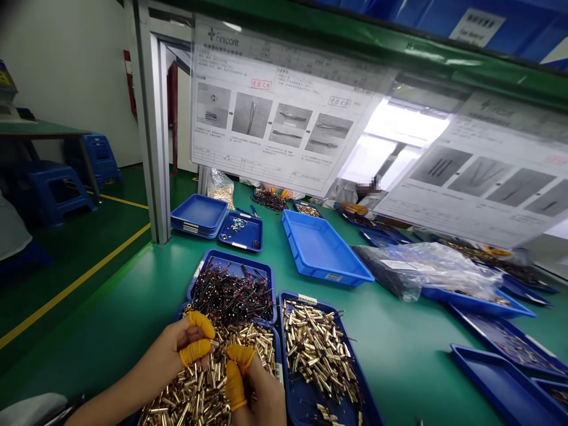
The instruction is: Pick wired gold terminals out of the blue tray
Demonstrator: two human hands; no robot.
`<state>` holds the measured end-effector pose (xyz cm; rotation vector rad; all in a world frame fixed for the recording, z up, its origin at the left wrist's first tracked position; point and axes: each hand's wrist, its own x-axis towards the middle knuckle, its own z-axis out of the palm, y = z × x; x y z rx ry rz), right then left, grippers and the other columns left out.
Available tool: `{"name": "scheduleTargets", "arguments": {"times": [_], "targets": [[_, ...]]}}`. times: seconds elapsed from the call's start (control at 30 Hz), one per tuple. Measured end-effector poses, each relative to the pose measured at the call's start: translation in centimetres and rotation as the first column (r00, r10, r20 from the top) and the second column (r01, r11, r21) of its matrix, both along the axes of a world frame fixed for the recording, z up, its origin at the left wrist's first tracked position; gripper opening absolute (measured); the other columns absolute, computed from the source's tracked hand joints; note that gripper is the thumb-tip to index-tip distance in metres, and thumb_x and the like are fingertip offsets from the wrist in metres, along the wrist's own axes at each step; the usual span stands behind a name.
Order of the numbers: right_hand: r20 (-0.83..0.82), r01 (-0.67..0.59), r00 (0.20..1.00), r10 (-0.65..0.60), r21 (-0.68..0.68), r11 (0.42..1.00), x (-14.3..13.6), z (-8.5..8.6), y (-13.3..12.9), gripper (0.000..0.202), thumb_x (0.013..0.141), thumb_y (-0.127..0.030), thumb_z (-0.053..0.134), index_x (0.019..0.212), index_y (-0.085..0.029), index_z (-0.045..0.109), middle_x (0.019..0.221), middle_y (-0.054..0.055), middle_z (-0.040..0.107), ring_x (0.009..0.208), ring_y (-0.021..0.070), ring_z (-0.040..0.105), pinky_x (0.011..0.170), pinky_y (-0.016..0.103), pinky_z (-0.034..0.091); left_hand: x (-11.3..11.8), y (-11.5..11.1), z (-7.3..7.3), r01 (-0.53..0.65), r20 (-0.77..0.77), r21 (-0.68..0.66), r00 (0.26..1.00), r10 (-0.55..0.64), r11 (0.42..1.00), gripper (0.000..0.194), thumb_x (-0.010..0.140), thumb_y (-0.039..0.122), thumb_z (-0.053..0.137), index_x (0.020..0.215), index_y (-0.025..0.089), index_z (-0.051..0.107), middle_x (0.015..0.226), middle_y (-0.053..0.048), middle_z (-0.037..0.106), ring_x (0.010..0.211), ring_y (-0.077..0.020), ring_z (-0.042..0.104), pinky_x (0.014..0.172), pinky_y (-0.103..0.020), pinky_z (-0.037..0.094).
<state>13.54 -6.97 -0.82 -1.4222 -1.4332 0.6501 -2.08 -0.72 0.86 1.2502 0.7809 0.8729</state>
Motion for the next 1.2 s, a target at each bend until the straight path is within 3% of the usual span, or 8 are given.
{"name": "scheduleTargets", "arguments": {"times": [0.23, 0.5, 0.6, 0.77, 0.87, 0.97, 1.07, 1.2], "targets": [[0.070, 0.012, 0.997, -0.011, -0.012, 1.000, -0.6, -0.2, 0.1, 0.032, 0.083, -0.040, 0.045, 0.090, -0.017, 0.066, 0.055, 0.001, 0.057, 0.048, 0.0164, 0.052, 0.045, 0.023, 0.037, 0.1, -0.1, 0.3, 0.075, 0.059, -0.011, 0.996, -0.074, 0.997, 0.022, 0.074, 0.035, 0.064, 0.076, 0.019, 0.050, 0.065, 0.005, 0.054, 0.059, -0.0130, 0.057, 0.063, -0.027, 0.045], [0.099, 0.009, 0.995, -0.011, 0.016, 1.000, -0.7, 0.4, 0.1, 0.031, 0.083, -0.039, 0.045, 0.081, -0.017, 0.067, 0.051, 0.000, 0.052, 0.045, 0.0146, 0.046, 0.042, 0.023, 0.032, 0.0, -0.2, 0.2, 0.060, -0.022, -0.022, 0.998, -0.060, 0.998, 0.021, 0.075, 0.038, 0.062, 0.080, 0.019, 0.054, 0.068, 0.002, 0.056, 0.064, -0.0160, 0.056, 0.063, -0.029, 0.045], [0.097, -0.001, 0.995, -0.003, 0.035, 0.999, -0.8, 0.7, 0.1, 0.031, 0.083, -0.042, 0.046, 0.074, -0.019, 0.065, 0.049, -0.002, 0.049, 0.046, 0.0149, 0.048, 0.044, 0.023, 0.035, -0.1, -0.4, 0.2, 0.050, -0.111, 0.062, 0.993, -0.043, 0.997, 0.015, 0.077, 0.033, 0.060, 0.081, 0.019, 0.057, 0.072, 0.000, 0.057, 0.067, -0.0168, 0.054, 0.062, -0.027, 0.043], [-0.100, -0.023, 0.995, 0.016, -0.065, 0.998, -1.3, -0.6, 0.1, 0.031, 0.084, -0.049, 0.044, 0.099, -0.022, 0.047, 0.046, -0.006, 0.053, 0.033, 0.0105, 0.042, 0.031, 0.019, 0.028, -0.4, -0.7, 0.3, 0.140, -0.294, 0.226, 0.953, -0.069, 0.964, 0.008, 0.080, 0.024, 0.055, 0.078, 0.019, 0.061, 0.076, 0.000, 0.059, 0.073, -0.0174, 0.053, 0.066, -0.025, 0.040], [-0.147, -0.068, 0.988, 0.048, -0.134, 0.989, -1.4, -1.6, 0.0, 0.030, 0.083, -0.052, 0.045, 0.089, -0.023, 0.047, 0.043, -0.008, 0.051, 0.025, 0.0072, 0.035, 0.026, 0.016, 0.023, -0.5, -0.8, 0.1, 0.194, -0.365, 0.220, 0.925, -0.104, 0.956, 0.008, 0.077, 0.016, 0.054, 0.080, 0.020, 0.061, 0.078, 0.001, 0.059, 0.076, -0.0176, 0.053, 0.068, -0.025, 0.039], [-0.175, -0.105, 0.982, 0.076, -0.165, 0.981, -1.3, -1.7, 0.0, 0.031, 0.082, -0.054, 0.045, 0.081, -0.023, 0.047, 0.044, -0.008, 0.053, 0.024, 0.0067, 0.038, 0.025, 0.015, 0.025, -0.5, -0.8, -0.1, 0.224, -0.434, 0.240, 0.895, -0.103, 0.945, 0.008, 0.074, 0.012, 0.055, 0.074, 0.019, 0.059, 0.079, 0.000, 0.060, 0.078, -0.0188, 0.052, 0.069, -0.026, 0.038], [-0.141, -0.121, 0.984, 0.108, -0.085, 0.989, -1.0, -0.8, 0.1, 0.028, 0.084, -0.050, 0.046, 0.079, -0.023, 0.049, 0.047, -0.005, 0.055, 0.032, 0.0091, 0.046, 0.033, 0.017, 0.036, -0.4, -0.8, -0.1, 0.189, -0.287, 0.196, 0.949, -0.128, 0.962, 0.003, 0.076, 0.018, 0.055, 0.073, 0.019, 0.056, 0.076, 0.000, 0.058, 0.073, -0.0176, 0.053, 0.065, -0.026, 0.040], [-0.108, -0.142, 0.984, 0.139, -0.016, 0.990, -0.2, 0.9, 0.3, 0.018, 0.082, -0.039, 0.054, 0.084, -0.021, 0.056, 0.068, 0.002, 0.062, 0.057, 0.0149, 0.058, 0.054, 0.022, 0.047, -0.2, -0.6, 0.1, 0.081, -0.118, 0.113, 0.991, -0.067, 0.990, 0.005, 0.077, 0.023, 0.055, 0.075, 0.018, 0.053, 0.069, 0.002, 0.053, 0.065, -0.0157, 0.052, 0.057, -0.024, 0.040]]}}
